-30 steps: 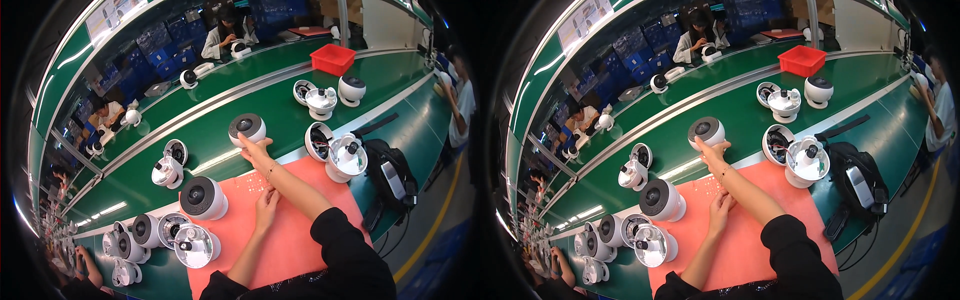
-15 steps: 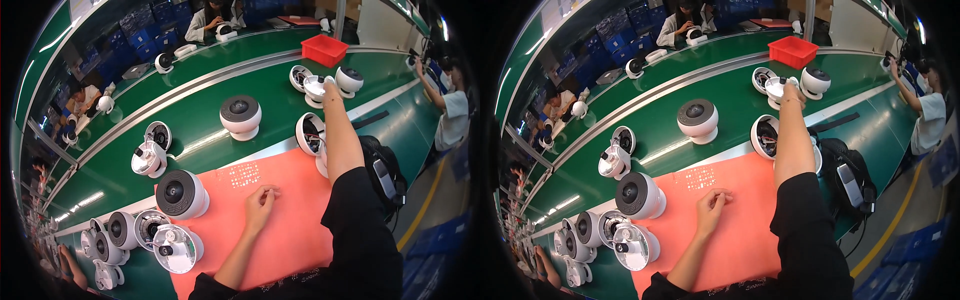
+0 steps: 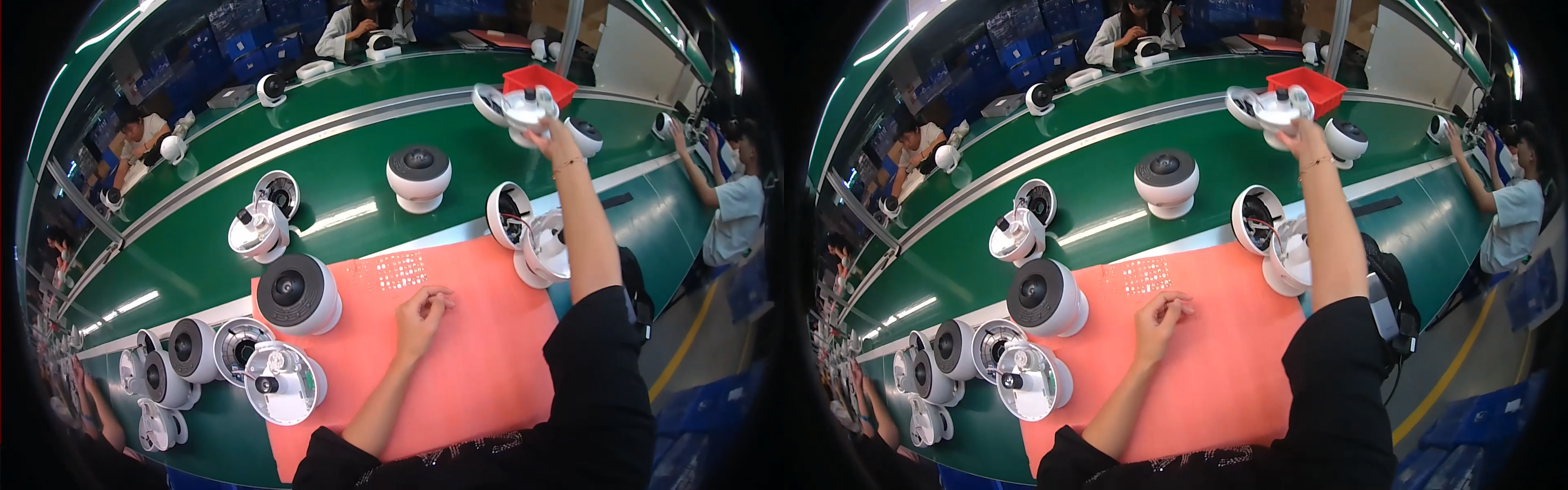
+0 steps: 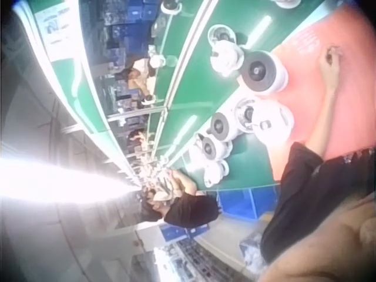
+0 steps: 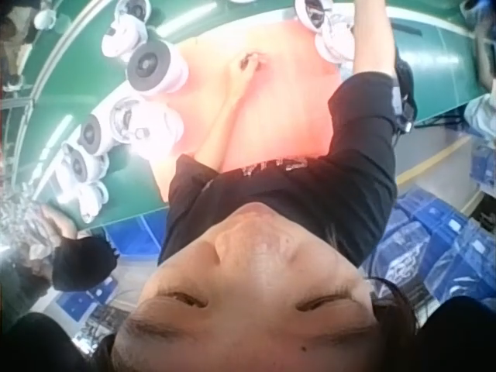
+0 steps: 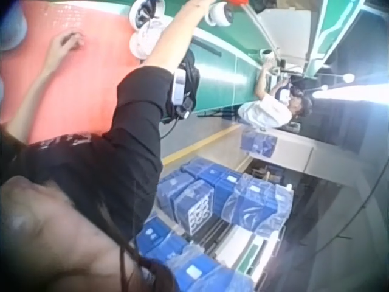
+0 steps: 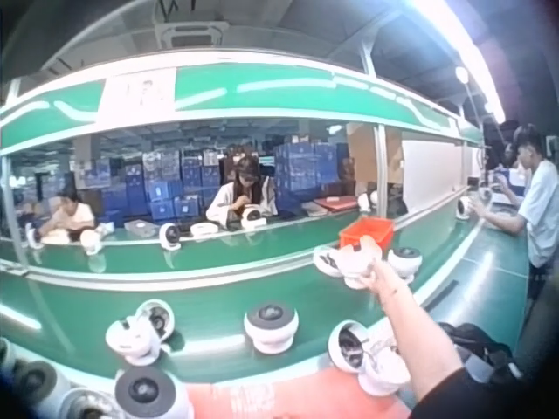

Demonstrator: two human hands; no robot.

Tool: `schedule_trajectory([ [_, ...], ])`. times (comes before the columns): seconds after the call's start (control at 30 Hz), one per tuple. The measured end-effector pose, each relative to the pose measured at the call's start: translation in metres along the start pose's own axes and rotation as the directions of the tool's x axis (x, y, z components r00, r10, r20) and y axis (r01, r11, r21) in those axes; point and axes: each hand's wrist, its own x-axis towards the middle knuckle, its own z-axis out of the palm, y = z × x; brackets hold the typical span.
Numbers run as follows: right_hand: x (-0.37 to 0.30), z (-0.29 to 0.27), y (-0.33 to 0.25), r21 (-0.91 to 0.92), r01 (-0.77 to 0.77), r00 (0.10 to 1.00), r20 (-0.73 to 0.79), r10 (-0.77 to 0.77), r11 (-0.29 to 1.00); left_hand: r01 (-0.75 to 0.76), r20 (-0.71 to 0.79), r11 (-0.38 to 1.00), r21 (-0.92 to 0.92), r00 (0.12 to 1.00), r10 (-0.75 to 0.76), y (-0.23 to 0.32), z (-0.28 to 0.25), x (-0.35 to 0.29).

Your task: Assemble the internal components and outer housing of dome security cameras on a production line.

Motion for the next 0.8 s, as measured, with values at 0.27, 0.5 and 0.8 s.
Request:
schedule_trajectory([
  [0.27, -0.183, 0.043, -0.056, -0.125, -0.118, 0.842, 0.514, 0.166, 0.985, 0.157, 0.118, 0.539, -0.827, 0.987, -0.106, 0.064, -0.017, -0.011],
  [0.5, -0.302, -0.012, -0.003, -0.397, -0.324, 0.64, 0.576, 0.508, 0.859, 0.451, 0.452, -0.032, -0.892, 0.892, -0.023, 0.067, -0.034, -0.07],
  [0.8, -0.333, -0.054, 0.021, -0.689, -0.304, 0.538, 0.445, 0.716, 0.658, 0.485, 0.508, -0.154, -0.861, 0.834, -0.216, 0.038, -0.06, -0.108],
])
